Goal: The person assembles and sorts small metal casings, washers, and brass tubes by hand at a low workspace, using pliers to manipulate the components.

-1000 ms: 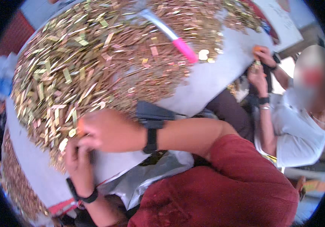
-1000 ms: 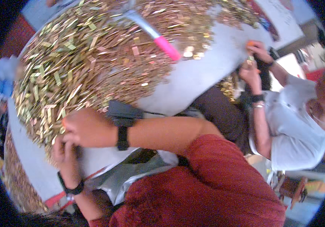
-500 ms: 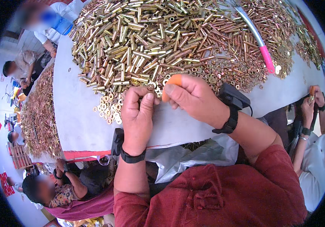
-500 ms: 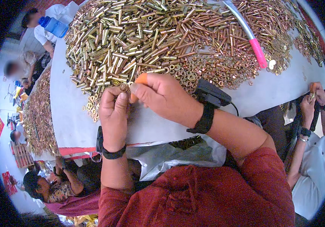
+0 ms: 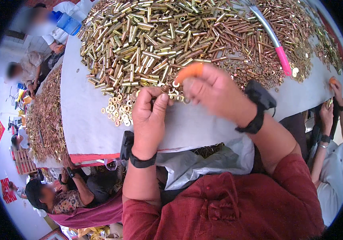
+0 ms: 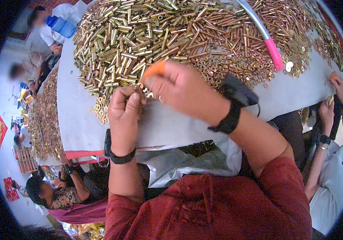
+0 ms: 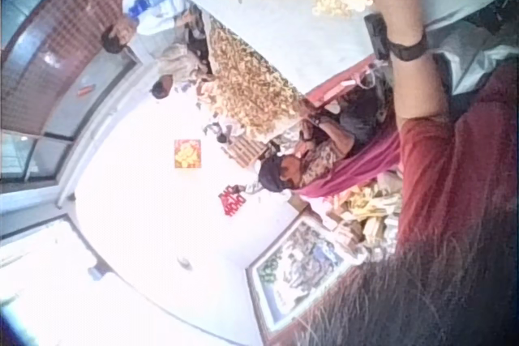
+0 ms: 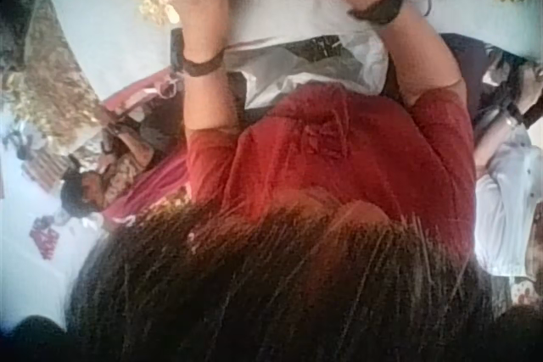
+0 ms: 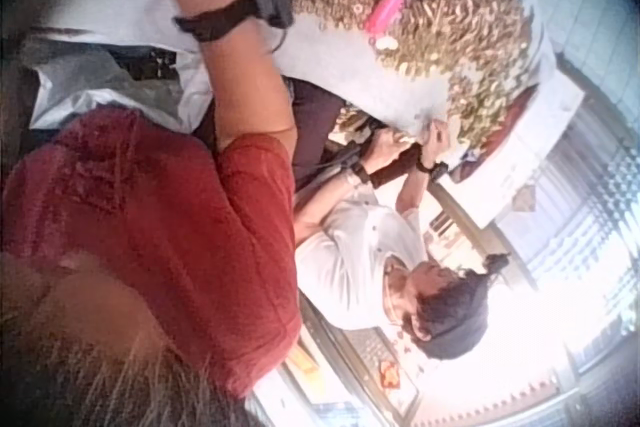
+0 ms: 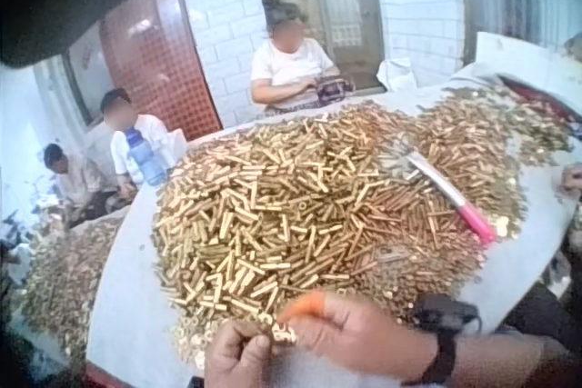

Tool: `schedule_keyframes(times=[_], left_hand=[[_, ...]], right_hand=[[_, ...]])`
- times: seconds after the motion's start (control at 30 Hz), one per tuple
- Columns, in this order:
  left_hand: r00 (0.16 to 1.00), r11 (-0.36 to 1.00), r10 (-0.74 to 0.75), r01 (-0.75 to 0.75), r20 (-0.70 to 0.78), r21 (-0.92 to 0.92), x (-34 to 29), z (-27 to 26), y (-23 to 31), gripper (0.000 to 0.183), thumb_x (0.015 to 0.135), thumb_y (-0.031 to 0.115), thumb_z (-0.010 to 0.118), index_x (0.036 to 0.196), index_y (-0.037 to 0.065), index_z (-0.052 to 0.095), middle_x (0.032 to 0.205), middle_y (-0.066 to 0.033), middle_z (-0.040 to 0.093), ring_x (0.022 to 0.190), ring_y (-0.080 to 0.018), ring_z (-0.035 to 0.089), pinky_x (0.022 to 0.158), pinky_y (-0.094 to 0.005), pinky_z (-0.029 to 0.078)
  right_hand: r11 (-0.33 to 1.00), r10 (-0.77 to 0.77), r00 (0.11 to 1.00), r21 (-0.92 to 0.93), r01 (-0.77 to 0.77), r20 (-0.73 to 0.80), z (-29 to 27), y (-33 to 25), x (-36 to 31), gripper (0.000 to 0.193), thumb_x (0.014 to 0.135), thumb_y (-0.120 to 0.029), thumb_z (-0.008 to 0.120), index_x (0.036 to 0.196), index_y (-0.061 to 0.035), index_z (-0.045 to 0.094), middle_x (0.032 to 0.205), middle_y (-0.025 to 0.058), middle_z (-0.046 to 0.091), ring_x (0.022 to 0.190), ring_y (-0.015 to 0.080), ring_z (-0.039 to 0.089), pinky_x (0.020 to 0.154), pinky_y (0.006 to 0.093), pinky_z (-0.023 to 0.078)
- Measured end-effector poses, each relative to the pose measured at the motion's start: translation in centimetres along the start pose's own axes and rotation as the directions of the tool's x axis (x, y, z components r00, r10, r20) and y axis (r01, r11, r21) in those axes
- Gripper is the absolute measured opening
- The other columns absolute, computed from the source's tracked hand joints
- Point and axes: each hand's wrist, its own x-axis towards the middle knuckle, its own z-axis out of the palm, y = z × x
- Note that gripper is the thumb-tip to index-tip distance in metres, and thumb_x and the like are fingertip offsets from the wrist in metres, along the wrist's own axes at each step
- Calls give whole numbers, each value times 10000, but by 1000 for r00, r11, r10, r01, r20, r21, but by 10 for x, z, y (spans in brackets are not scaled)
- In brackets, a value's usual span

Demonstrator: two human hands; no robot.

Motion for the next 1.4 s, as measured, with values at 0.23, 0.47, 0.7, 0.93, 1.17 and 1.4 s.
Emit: schedule_keyframes(times=[0.23, 0.47, 0.7, 0.93, 1.17, 1.4], left_hand=[[870, 811, 232, -420, 435, 406, 11, 1, 14, 148, 806, 137, 730, 891, 28, 675, 829, -104, 661, 799, -280, 624, 749, -356, 503], [918, 483, 358, -339, 172, 807, 41, 55, 5, 253, 845, 92, 645, 1097, 79, 629, 1124, -123, 589, 902, -323, 637, 747, -406, 530], [940, 399, 279, -299, 196, 867, 37, 50, 9, 201, 859, 128, 638, 1050, 70, 613, 1017, -117, 582, 824, -347, 628, 669, -434, 521], [929, 465, 288, -347, 232, 814, 29, 35, 3, 181, 851, 101, 641, 1022, 49, 611, 949, -141, 585, 811, -366, 611, 678, -436, 503], [879, 627, 419, -462, 228, 628, 30, 19, -7, 163, 860, 79, 644, 1021, 55, 636, 910, -118, 614, 785, -329, 623, 650, -405, 505], [884, 742, 457, -442, 102, 503, 28, 0, -6, 153, 842, 33, 661, 992, 28, 632, 878, -137, 633, 781, -312, 632, 676, -372, 504]], right_hand=[[860, -313, 862, -504, 80, -398, -98, -15, 14, 218, 915, -186, 613, 1067, -35, 658, 801, 25, 667, 680, 101, 594, 630, 261, 486], [179, -488, 833, -964, -195, -259, -142, 12, 3, 243, 854, -229, 632, 1049, -83, 626, 935, 152, 646, 886, 351, 634, 773, 445, 519], [312, -493, 869, -942, 125, -48, -79, 1, 4, 200, 843, -195, 618, 1008, -82, 626, 926, 130, 628, 887, 327, 621, 749, 429, 509], [357, -363, 924, -898, 259, 122, -28, 8, 4, 221, 816, -185, 656, 991, -58, 606, 875, 137, 605, 837, 339, 610, 716, 433, 502], [547, -297, 949, -796, 259, 105, -26, 16, 14, 246, 829, -179, 671, 1025, -38, 624, 890, 172, 626, 847, 356, 613, 725, 425, 484], [539, -335, 940, -808, 239, 55, -21, 17, 24, 191, 847, -156, 646, 989, -30, 628, 856, 150, 639, 802, 332, 628, 705, 405, 491]])
